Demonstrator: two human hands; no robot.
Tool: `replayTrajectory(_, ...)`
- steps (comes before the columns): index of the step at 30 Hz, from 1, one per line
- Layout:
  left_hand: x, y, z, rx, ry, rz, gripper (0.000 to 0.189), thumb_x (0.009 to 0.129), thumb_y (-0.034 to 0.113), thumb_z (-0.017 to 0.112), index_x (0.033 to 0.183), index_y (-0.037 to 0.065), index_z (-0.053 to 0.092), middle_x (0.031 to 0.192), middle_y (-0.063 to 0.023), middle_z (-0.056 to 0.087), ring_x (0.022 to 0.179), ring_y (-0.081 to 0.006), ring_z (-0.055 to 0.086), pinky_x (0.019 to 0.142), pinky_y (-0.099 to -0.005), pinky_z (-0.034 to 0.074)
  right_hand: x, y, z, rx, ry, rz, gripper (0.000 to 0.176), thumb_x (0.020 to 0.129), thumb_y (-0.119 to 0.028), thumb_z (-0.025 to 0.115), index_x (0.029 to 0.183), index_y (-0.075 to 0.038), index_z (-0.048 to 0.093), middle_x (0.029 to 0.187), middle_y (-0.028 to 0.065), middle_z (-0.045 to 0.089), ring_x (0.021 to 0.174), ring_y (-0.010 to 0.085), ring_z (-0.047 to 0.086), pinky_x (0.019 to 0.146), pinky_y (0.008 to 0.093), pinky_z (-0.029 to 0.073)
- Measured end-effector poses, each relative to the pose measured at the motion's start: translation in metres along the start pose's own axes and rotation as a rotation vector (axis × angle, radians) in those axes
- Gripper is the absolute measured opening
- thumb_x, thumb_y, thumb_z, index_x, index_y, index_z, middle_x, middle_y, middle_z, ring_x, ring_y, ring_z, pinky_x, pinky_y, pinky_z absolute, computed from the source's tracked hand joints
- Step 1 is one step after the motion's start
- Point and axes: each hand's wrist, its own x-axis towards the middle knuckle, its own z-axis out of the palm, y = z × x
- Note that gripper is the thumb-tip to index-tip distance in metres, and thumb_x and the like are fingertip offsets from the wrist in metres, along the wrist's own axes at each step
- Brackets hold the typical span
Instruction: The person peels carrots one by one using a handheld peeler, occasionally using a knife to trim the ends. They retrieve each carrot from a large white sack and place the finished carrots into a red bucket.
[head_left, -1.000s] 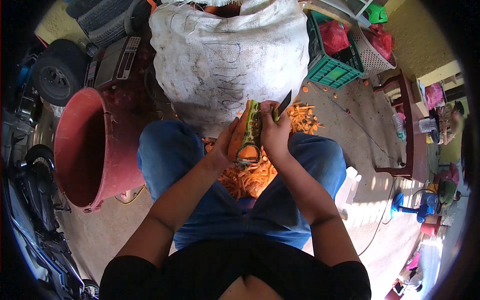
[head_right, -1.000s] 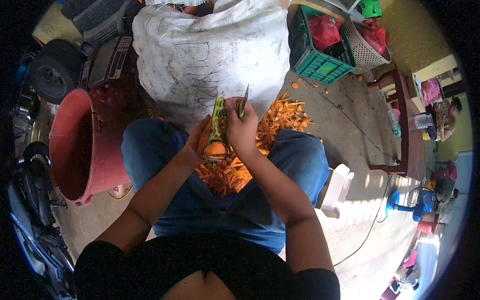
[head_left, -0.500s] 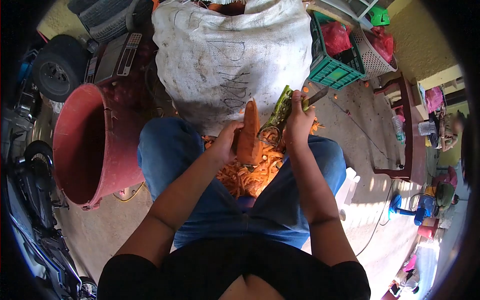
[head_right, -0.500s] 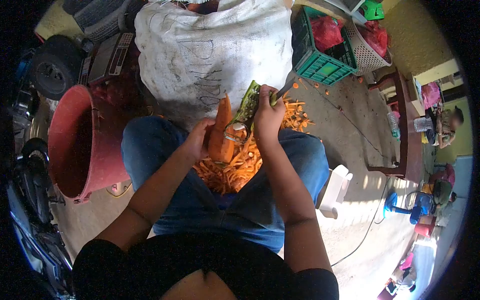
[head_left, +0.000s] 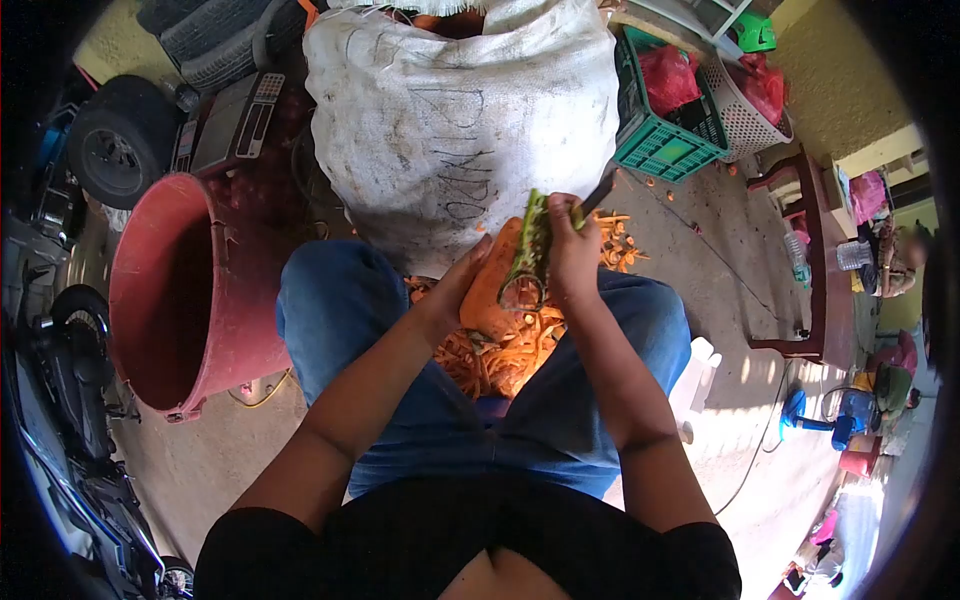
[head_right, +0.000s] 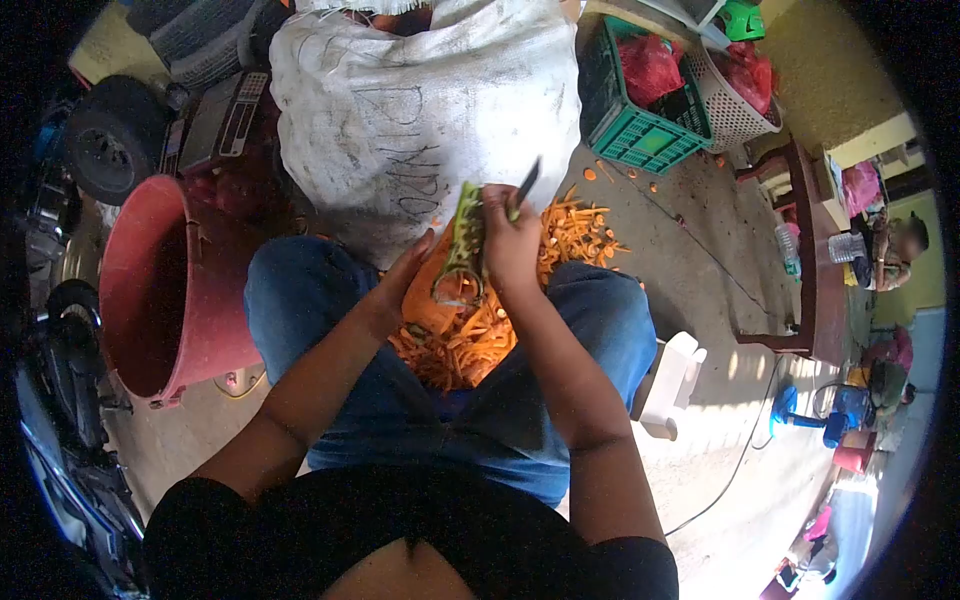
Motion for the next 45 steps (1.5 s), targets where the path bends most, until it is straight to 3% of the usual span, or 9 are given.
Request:
replayTrajectory(10,-0.009,-0.006,-0.013,0.279,-0.21,0.324,0.051,0.073,0.015,0.056,0.117,0.003,0.033,0.111,-0.0084,0.043,0.101,-0.0157,0.045,0.083,-0.0297,0.04,-0.02,-0.004,0.018,-0.33,-0.07,-0.165,0.023,0.081,-0.019,0.048,0.078,0.003,0.053,0.059,0.0038,0.05,0.055,0.0092,0.044,0.052,0.0247,0.036)
replayTrajectory(16,-0.014,0.006,0.002,0.122,-0.027,0.106,0.047,0.075,0.02,0.055,0.113,0.001,0.036,0.105,-0.0082,0.048,0.096,-0.016,0.048,0.081,-0.0298,0.041,-0.014,-0.004,0.018,-0.443,-0.005,-0.202,0.023,0.08,-0.019,0.049,0.077,0.003,0.054,0.057,0.0081,0.051,0.053,0.0119,0.046,0.051,0.0271,0.037)
replayTrajectory(19,-0.004,0.004,-0.017,-0.104,-0.147,-0.294,0.04,0.079,0.026,0.051,0.108,0.0,0.041,0.096,-0.0077,0.053,0.086,-0.0156,0.053,0.075,-0.0279,0.044,0.02,0.007,0.0,-0.467,0.228,-0.308,0.022,0.079,-0.017,0.048,0.077,0.004,0.054,0.061,0.0182,0.055,0.053,0.0233,0.053,0.051,0.0322,0.04)
replayTrajectory(21,-0.014,-0.007,-0.01,0.213,0.189,-0.238,0.036,0.083,0.03,0.043,0.104,0.001,0.044,0.087,-0.0082,0.055,0.073,-0.0161,0.056,0.065,-0.0272,0.047,0.05,0.012,-0.026,-0.574,0.343,-0.187,0.023,0.079,-0.017,0.048,0.074,0.004,0.054,0.058,0.0141,0.055,0.05,0.0205,0.05,0.048,0.0319,0.039)
replayTrajectory(25,-0.018,0.0,0.008,0.104,0.079,-0.383,0.034,0.085,0.03,0.036,0.103,0.002,0.045,0.081,-0.0088,0.056,0.067,-0.0165,0.056,0.061,-0.028,0.048,0.07,0.006,-0.05,-0.043,0.474,-0.106,0.023,0.08,-0.018,0.048,0.073,0.003,0.055,0.057,0.0062,0.053,0.048,0.0144,0.046,0.046,0.029,0.037)
replayTrajectory(33,0.008,-0.002,-0.022,-0.076,0.367,-0.052,0.029,0.085,0.024,0.035,0.102,0.002,0.044,0.085,-0.0108,0.055,0.072,-0.0184,0.056,0.063,-0.0307,0.049,-0.01,0.002,0.017,-0.344,-0.095,-0.172,0.021,0.079,-0.019,0.051,0.079,0.002,0.054,0.059,0.013,0.054,0.052,0.0185,0.05,0.05,0.0307,0.039)
replayTrajectory(39,-0.007,0.01,-0.001,0.162,0.336,-0.134,0.034,0.086,0.032,0.03,0.097,0.005,0.047,0.082,-0.0079,0.056,0.069,-0.0155,0.056,0.061,-0.0306,0.048,-0.015,0.011,0.027,-0.575,-0.065,-0.357,0.02,0.079,-0.018,0.049,0.078,0.001,0.054,0.062,0.0212,0.053,0.057,0.0308,0.055,0.051,0.035,0.04)
replayTrajectory(44,-0.01,0.006,0.002,0.266,0.234,-0.341,0.037,0.086,0.033,0.034,0.1,0.002,0.046,0.082,-0.0086,0.056,0.067,-0.0149,0.057,0.06,-0.028,0.048,0.037,0.005,-0.013,-0.513,0.29,-0.313,0.023,0.08,-0.019,0.047,0.074,0.003,0.055,0.057,0.0146,0.054,0.048,0.0223,0.049,0.048,0.0317,0.039)
replayTrajectory(45,-0.01,0.007,0.004,0.265,0.233,-0.344,0.037,0.086,0.033,0.034,0.1,0.002,0.046,0.082,-0.0086,0.056,0.067,-0.0149,0.057,0.06,-0.028,0.048,0.043,0.005,-0.021,-0.518,0.298,-0.167,0.028,0.081,-0.022,0.048,0.075,0.004,0.055,0.051,0.0061,0.048,0.046,0.0105,0.04,0.045,0.0272,0.034)
